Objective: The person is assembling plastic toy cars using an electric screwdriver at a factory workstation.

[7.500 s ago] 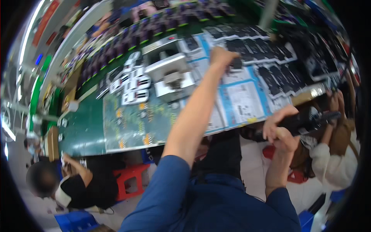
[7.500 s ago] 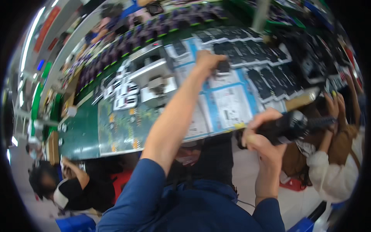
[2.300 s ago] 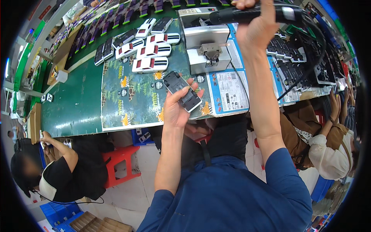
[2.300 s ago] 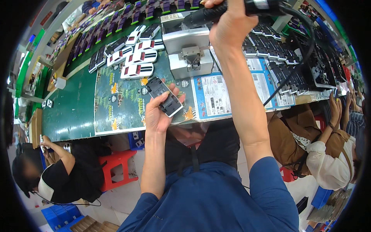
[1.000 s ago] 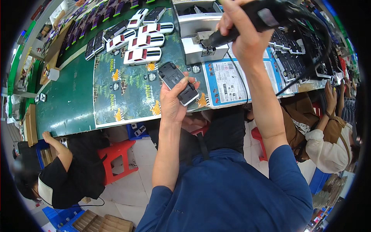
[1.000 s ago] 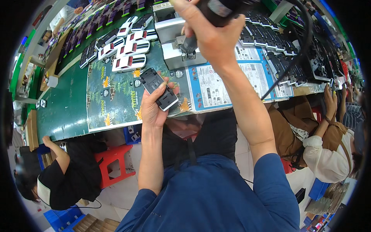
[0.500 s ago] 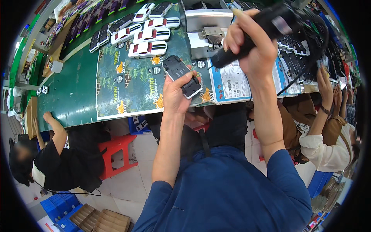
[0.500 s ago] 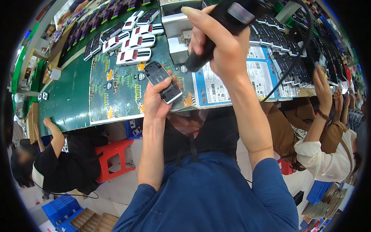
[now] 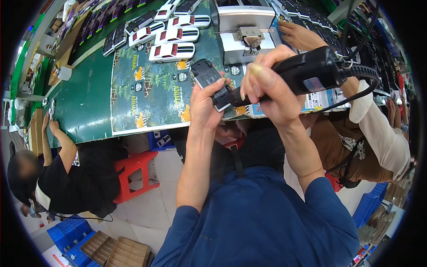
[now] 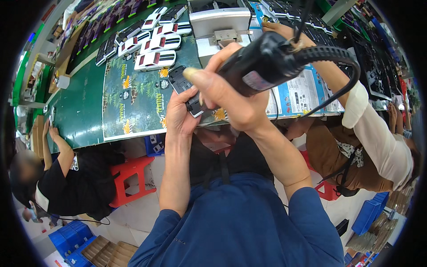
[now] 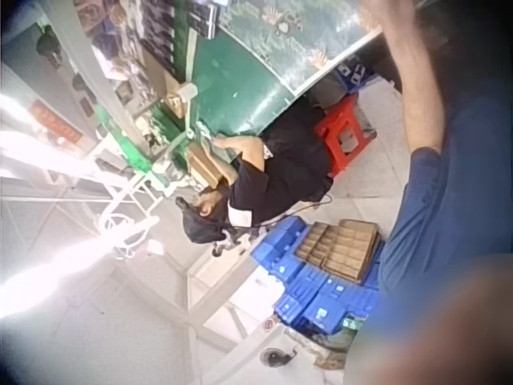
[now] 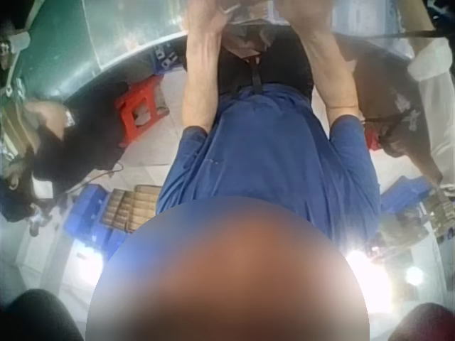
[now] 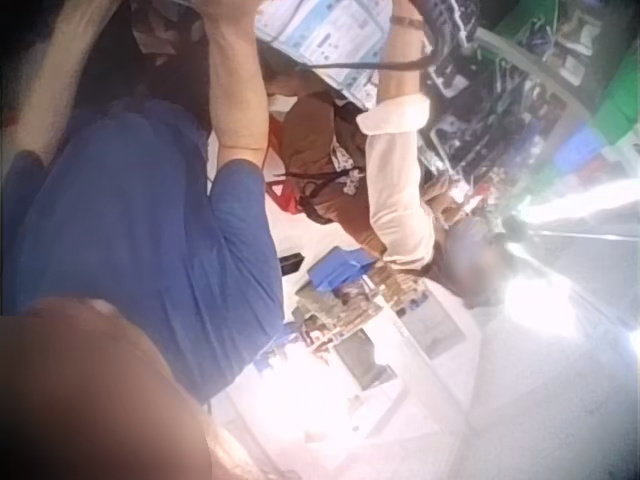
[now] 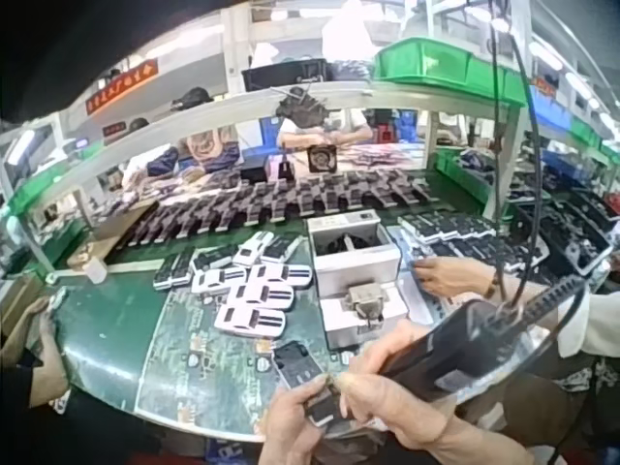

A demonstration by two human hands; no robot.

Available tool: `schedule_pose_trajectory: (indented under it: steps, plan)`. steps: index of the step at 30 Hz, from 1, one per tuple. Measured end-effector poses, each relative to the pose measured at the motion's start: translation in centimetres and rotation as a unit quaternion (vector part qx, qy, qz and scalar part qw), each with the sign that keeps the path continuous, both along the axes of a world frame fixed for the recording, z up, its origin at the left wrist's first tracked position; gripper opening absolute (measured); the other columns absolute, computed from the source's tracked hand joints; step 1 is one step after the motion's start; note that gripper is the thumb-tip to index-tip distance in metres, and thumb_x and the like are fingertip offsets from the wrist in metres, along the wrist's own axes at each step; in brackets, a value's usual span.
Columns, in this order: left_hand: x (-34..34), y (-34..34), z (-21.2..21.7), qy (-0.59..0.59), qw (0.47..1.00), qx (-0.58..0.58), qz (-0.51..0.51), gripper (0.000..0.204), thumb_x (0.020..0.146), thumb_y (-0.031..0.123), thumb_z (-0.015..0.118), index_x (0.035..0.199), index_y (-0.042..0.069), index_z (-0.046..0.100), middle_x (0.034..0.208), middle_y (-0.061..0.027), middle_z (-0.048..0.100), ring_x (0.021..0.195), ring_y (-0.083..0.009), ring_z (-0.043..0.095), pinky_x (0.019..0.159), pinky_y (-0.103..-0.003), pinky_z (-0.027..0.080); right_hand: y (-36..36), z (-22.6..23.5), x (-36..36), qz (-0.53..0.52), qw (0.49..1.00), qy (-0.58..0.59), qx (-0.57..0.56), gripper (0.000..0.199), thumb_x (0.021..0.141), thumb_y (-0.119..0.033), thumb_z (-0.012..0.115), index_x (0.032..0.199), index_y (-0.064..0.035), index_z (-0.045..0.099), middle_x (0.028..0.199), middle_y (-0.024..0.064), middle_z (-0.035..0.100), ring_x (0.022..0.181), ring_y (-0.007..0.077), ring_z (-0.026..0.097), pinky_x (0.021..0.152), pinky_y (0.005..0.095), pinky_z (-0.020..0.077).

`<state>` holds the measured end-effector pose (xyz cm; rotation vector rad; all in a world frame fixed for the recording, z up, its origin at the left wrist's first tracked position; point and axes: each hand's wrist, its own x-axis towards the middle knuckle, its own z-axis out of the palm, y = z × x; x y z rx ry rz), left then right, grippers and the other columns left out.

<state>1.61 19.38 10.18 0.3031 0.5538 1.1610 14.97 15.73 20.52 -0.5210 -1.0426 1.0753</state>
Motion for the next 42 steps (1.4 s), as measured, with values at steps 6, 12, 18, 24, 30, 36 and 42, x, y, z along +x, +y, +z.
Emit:
schedule_pose_trajectory:
  steps: [6, 12, 18, 24, 30, 36, 42]
  plan:
    - [-0.2, 0.4, -0.8, -0.059, 0.996, -0.057, -0.033, 0.018, 0.092, 0.005, 0.064, 0.109, 0.004, 0.058, 0.097, -0.0074, 0.065, 0.085, -0.0191, 0.065, 0.072, -0.036, 0.057, 0.6, -0.4, 0.0, 0.035, 0.991, -0.116, 0.062, 0.022, 0.088, -0.008, 0.067, 0.083, -0.0039, 0.046, 0.063, 0.0066, 0.049, 0.049, 0.0123, 0.046, 0.051, 0.0298, 0.0452]
    - [-0.2, 0.4, -0.4, -0.051, 0.996, -0.067, -0.028, 0.013, 0.095, 0.009, 0.063, 0.107, 0.004, 0.060, 0.095, -0.0061, 0.065, 0.085, -0.0180, 0.065, 0.070, -0.036, 0.056, 0.5, -0.5, -0.2, 0.052, 0.988, -0.125, 0.072, 0.027, 0.087, -0.010, 0.071, 0.081, -0.0046, 0.045, 0.062, 0.0059, 0.051, 0.049, 0.0114, 0.047, 0.051, 0.0282, 0.0457]
    - [-0.2, 0.1, 0.0, -0.032, 0.996, -0.078, -0.025, 0.015, 0.096, 0.010, 0.062, 0.109, 0.005, 0.059, 0.096, -0.0065, 0.066, 0.085, -0.0184, 0.065, 0.072, -0.037, 0.056, -0.1, -0.5, -0.2, 0.044, 0.989, -0.126, 0.056, 0.027, 0.086, -0.010, 0.072, 0.082, -0.0049, 0.046, 0.062, 0.0058, 0.051, 0.049, 0.0113, 0.047, 0.052, 0.0278, 0.0461]
    - [-0.2, 0.4, 0.1, -0.088, 0.992, -0.076, -0.046, 0.019, 0.100, 0.021, 0.058, 0.111, 0.006, 0.059, 0.096, -0.0082, 0.066, 0.083, -0.0204, 0.067, 0.071, -0.038, 0.057, 0.0, -0.9, 0.4, 0.047, 0.989, -0.131, 0.055, 0.027, 0.084, -0.011, 0.074, 0.084, -0.0042, 0.047, 0.063, 0.0059, 0.051, 0.049, 0.0116, 0.048, 0.052, 0.0279, 0.0460]
    - [-0.7, 0.5, 1.2, -0.078, 0.994, -0.057, -0.050, 0.036, 0.103, 0.040, 0.048, 0.108, 0.007, 0.059, 0.095, -0.0093, 0.066, 0.082, -0.0215, 0.068, 0.071, -0.040, 0.059, 0.6, -1.2, 0.2, 0.074, 0.987, -0.123, 0.075, 0.028, 0.083, -0.011, 0.074, 0.093, -0.0022, 0.050, 0.065, 0.0065, 0.052, 0.050, 0.0128, 0.050, 0.050, 0.0280, 0.0450]
    - [-0.8, 0.4, 0.6, 0.000, 0.998, -0.028, -0.049, 0.048, 0.097, 0.055, 0.053, 0.100, 0.008, 0.062, 0.082, -0.0056, 0.067, 0.072, -0.0176, 0.067, 0.063, -0.035, 0.057, -0.9, -0.4, 0.1, 0.084, 0.990, -0.070, 0.089, 0.031, 0.083, -0.019, 0.071, 0.105, -0.0061, 0.053, 0.064, 0.0045, 0.051, 0.053, 0.0151, 0.049, 0.048, 0.0294, 0.0402]
    - [-4.7, 2.8, 2.8, 0.570, 0.667, 0.460, 0.134, 0.062, 0.086, 0.057, 0.067, 0.116, 0.004, 0.058, 0.099, -0.0159, 0.064, 0.090, -0.0269, 0.065, 0.075, -0.038, 0.051, -1.6, 0.8, 6.1, 0.082, 0.981, -0.045, 0.167, 0.036, 0.090, -0.034, 0.067, 0.105, -0.0075, 0.047, 0.068, -0.0018, 0.045, 0.052, 0.0075, 0.042, 0.055, 0.0220, 0.0368]
